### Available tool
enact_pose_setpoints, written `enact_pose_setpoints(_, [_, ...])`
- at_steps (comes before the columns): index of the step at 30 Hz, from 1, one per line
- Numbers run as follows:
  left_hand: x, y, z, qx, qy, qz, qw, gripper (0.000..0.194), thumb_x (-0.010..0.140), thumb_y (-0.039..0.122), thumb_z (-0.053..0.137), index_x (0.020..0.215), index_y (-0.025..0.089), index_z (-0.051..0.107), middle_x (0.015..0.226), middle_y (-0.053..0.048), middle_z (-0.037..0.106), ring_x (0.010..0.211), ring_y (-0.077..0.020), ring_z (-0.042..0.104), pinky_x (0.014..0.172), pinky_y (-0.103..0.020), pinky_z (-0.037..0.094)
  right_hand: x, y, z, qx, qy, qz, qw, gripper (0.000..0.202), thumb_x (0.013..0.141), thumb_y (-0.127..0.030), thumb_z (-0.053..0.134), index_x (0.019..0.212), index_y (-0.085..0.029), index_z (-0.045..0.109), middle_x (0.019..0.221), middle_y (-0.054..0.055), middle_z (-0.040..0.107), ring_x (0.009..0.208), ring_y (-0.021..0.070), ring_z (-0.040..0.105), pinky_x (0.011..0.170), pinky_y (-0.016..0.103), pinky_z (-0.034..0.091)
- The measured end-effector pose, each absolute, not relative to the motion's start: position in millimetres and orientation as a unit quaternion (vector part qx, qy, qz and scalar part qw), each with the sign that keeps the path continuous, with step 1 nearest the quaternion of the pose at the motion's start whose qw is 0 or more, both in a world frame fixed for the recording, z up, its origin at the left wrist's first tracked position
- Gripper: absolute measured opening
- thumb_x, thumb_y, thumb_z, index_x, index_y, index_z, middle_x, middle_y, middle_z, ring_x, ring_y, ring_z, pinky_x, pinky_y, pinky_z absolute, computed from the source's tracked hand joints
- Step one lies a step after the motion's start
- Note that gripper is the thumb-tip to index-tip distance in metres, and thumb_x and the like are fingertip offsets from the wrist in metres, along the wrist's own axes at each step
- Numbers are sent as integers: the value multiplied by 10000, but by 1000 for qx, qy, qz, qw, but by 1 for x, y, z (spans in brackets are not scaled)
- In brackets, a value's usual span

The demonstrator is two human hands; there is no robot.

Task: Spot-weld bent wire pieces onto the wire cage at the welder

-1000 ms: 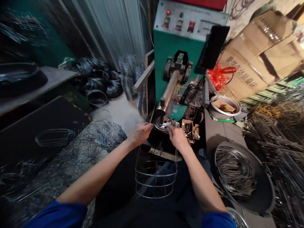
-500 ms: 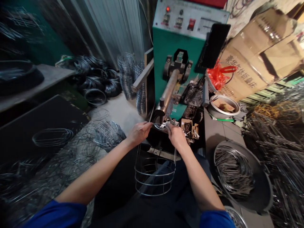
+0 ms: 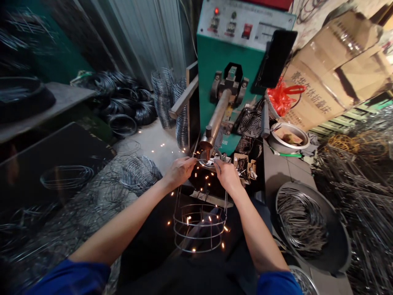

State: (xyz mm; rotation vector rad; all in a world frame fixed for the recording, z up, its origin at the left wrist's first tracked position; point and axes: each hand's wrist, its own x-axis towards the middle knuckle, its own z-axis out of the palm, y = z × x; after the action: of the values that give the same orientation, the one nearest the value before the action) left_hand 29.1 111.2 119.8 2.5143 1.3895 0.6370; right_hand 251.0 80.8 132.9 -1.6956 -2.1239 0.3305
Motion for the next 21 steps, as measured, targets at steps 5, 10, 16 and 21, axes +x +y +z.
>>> enact_pose_setpoints(5, [31,110,122,852,480,188,92,256,972,130,433,1025,175,679,868,-79,671,765,-196,647,683,-273,487,255,81,126,-598,-761,125,216,300,1025,-257,457,1174,-206,711,1122,98,743,1018,252,702,910,316,521])
enact_pose_setpoints(10, [31,109,122,853,489,161,85,286,966,119,423,1072,171,683,910,-103,681,769,-229,662,667,-303,492,256,82,121,-579,-760,135,262,307,1012,-257,468,1184,-189,713,1156,98,735,1050,252,698,944,324,517])
enact_pose_setpoints(16, [33,110,119,849,484,190,99,269,966,131,439,1040,175,694,898,-109,694,791,-227,670,720,-311,506,259,74,126,-590,-723,188,305,321,988,-350,510,1173,-200,726,1092,84,754,998,254,716,866,325,549])
enact_pose_setpoints(21, [25,119,118,798,463,312,226,213,943,235,554,1048,157,722,859,-75,719,771,-198,675,757,-301,519,265,48,111,-607,-601,370,366,473,934,-615,526,877,-165,659,590,-2,633,426,151,592,420,219,433])
